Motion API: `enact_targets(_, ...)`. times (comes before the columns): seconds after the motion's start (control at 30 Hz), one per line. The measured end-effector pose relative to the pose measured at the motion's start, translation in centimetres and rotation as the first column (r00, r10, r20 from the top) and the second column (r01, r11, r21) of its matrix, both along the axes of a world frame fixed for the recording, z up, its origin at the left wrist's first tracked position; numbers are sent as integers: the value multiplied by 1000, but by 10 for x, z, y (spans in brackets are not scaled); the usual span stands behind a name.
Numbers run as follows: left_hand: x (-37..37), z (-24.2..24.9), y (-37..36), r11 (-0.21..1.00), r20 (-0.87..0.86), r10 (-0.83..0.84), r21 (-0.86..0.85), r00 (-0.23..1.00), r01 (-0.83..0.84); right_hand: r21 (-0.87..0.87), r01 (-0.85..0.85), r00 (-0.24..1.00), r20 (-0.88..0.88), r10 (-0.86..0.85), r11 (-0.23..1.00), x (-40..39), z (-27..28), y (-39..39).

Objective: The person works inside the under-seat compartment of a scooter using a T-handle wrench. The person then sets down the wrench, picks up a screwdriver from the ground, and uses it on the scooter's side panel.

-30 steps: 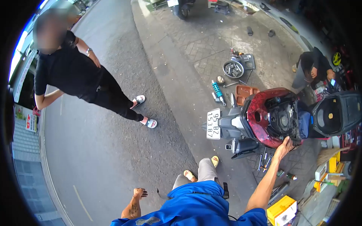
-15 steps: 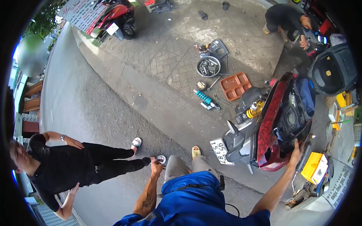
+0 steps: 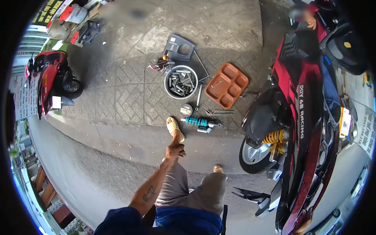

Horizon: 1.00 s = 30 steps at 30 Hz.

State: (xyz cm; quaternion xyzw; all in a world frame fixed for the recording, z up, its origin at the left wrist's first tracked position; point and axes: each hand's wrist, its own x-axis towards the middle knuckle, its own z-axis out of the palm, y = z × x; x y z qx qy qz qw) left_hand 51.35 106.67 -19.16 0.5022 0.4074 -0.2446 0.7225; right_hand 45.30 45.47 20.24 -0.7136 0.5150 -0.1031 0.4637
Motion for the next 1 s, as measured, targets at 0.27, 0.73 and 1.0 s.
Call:
enact_targets(0.27, 304, -193, 11, 916, -44, -328, 230, 944, 329, -195, 86, 900, -405, -160, 977, 49, -51, 15)
enact_targets(0.73, 514, -469, -70, 281, -133, -512, 907, 849, 312, -230, 113, 684, -688, -244, 967, 104, -162, -42)
enact_targets(1.0, 559, -414, -63, 365, 105, -409, 929, 907, 57, -222, 109, 693, -682, -234, 969, 87, -146, -55)
